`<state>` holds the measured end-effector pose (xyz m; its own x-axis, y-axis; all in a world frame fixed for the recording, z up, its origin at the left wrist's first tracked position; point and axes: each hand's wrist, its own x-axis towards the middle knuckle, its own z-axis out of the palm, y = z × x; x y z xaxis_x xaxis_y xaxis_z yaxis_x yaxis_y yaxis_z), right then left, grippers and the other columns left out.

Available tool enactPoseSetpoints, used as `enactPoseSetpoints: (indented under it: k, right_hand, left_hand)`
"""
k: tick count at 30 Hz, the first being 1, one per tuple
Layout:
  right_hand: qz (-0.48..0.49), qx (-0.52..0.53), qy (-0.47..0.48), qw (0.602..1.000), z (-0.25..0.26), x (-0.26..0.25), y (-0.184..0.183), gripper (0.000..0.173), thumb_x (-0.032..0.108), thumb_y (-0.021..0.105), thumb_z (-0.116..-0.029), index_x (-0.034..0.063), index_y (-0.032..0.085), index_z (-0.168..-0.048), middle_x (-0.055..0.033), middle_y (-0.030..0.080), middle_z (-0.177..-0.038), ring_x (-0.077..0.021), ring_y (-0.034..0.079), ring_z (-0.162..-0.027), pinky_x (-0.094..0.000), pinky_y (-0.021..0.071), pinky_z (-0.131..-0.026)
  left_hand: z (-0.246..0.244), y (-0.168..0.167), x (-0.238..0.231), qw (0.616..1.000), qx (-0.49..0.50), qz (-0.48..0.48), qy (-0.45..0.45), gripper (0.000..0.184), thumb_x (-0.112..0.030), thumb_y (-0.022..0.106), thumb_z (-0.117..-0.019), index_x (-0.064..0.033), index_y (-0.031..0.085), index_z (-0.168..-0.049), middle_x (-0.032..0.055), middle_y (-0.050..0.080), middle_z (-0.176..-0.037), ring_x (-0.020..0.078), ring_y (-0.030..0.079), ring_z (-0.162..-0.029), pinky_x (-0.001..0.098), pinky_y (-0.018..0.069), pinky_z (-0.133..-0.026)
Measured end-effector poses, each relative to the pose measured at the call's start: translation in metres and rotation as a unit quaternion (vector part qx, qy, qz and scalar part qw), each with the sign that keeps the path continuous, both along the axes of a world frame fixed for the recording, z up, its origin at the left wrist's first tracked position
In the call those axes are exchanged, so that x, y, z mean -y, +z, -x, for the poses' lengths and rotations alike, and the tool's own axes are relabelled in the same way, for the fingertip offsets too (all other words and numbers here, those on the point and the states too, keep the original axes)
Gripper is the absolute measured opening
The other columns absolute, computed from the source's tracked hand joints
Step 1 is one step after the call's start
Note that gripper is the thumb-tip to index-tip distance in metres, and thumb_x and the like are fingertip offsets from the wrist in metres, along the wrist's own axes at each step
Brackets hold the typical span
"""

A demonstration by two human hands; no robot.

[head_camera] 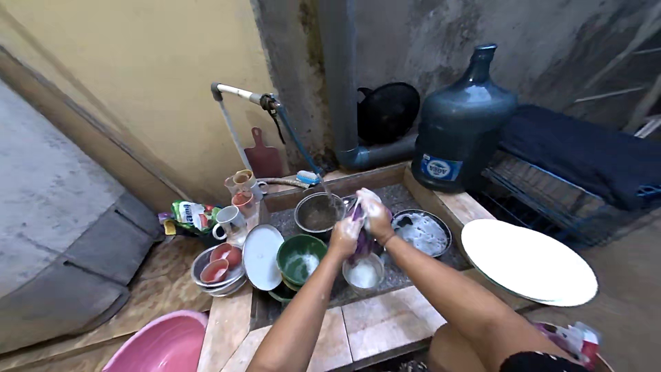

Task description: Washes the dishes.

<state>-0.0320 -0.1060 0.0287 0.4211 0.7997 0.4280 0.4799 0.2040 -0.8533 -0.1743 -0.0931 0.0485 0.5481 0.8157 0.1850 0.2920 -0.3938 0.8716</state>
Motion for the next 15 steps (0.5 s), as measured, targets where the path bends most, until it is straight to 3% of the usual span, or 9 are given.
enactPoseSetpoints:
  k: [3,5,8,10,12,13,14,15]
  right_hand:
    - [0.122,-0.222,-0.071,0.965,-0.036,-0.007,-0.015,0.038,0.015,0.039,-0.111,-0.0057,0.058,-0.137,-0.0234,0.062,-0.135,-0.0279,0.059,-0.126,-0.0436,0.0471,-0.107]
    - [0.133,-0.311,-0.09,0.937,-0.03,-0.008,-0.031,0.042,0.022,0.034,-0.113,-0.0035,0.054,-0.14,-0.0231,0.061,-0.134,-0.0285,0.059,-0.123,-0.0455,0.0489,-0.104]
    - [0.146,-0.325,-0.052,0.933,-0.002,0.013,-0.008,0.043,0.018,0.032,-0.1135,-0.0053,0.049,-0.145,-0.0242,0.057,-0.139,-0.0281,0.056,-0.127,-0.0424,0.0452,-0.108]
    - [0.131,-0.438,-0.04,0.889,0.017,0.025,0.011,0.042,0.024,0.029,-0.1142,0.0006,0.05,-0.142,-0.0195,0.06,-0.132,-0.0262,0.059,-0.117,-0.0443,0.0498,-0.099]
    - [0.117,-0.533,-0.051,0.836,0.024,0.03,0.016,0.047,0.035,0.025,-0.1141,0.0051,0.053,-0.135,-0.0165,0.062,-0.118,-0.0261,0.061,-0.102,-0.0476,0.0525,-0.086]
    - [0.111,-0.534,-0.06,0.836,0.02,0.032,0.012,0.045,0.033,0.025,-0.1143,0.0037,0.054,-0.133,-0.0165,0.062,-0.115,-0.0255,0.061,-0.099,-0.0466,0.0525,-0.083]
    - [0.114,-0.49,-0.067,0.862,0.011,0.034,0.005,0.04,0.022,0.026,-0.1141,-0.0005,0.052,-0.135,-0.0184,0.061,-0.121,-0.025,0.059,-0.106,-0.044,0.0517,-0.089]
    - [0.148,-0.388,-0.066,0.908,-0.003,0.038,-0.004,0.037,0.009,0.033,-0.1117,-0.006,0.048,-0.141,-0.0219,0.057,-0.135,-0.0254,0.056,-0.122,-0.0402,0.0478,-0.103]
  left_hand:
    - [-0.013,0.001,0.026,0.992,0.116,-0.042,0.018,0.026,-0.012,0.054,-0.1007,0.0076,0.071,-0.104,0.0127,0.073,-0.091,0.0113,0.07,-0.087,0.0315,0.0569,-0.086]
    - [-0.026,0.003,0.035,0.978,0.184,-0.084,0.047,0.025,-0.008,0.054,-0.0999,0.0098,0.071,-0.104,0.0141,0.074,-0.092,0.01,0.072,-0.087,0.029,0.0585,-0.086]
    - [-0.05,0.003,0.027,0.962,0.182,-0.184,0.084,0.029,-0.009,0.054,-0.1003,0.0116,0.072,-0.108,0.021,0.075,-0.099,0.0213,0.074,-0.096,0.0368,0.0577,-0.093]
    - [-0.066,0.003,0.013,0.956,0.132,-0.244,0.095,0.032,-0.012,0.052,-0.1003,0.01,0.072,-0.113,0.0237,0.075,-0.106,0.0318,0.073,-0.103,0.0474,0.0558,-0.097]
    - [-0.08,0.007,0.001,0.955,0.067,-0.284,0.056,0.035,-0.013,0.053,-0.101,0.0068,0.068,-0.126,0.0243,0.072,-0.12,0.0368,0.07,-0.113,0.053,0.0529,-0.102]
    - [-0.088,0.011,-0.002,0.952,0.033,-0.305,0.021,0.037,-0.012,0.055,-0.1008,0.0054,0.066,-0.131,0.0246,0.07,-0.124,0.0379,0.069,-0.115,0.0541,0.053,-0.102]
    - [-0.097,0.018,-0.001,0.946,-0.001,-0.322,-0.023,0.04,-0.011,0.058,-0.0996,0.0041,0.063,-0.136,0.025,0.069,-0.125,0.0385,0.069,-0.115,0.0544,0.0534,-0.101]
    - [-0.108,0.024,0.003,0.936,-0.021,-0.345,-0.063,0.041,-0.01,0.061,-0.0985,0.0031,0.062,-0.137,0.0248,0.069,-0.124,0.038,0.069,-0.113,0.0537,0.0544,-0.099]
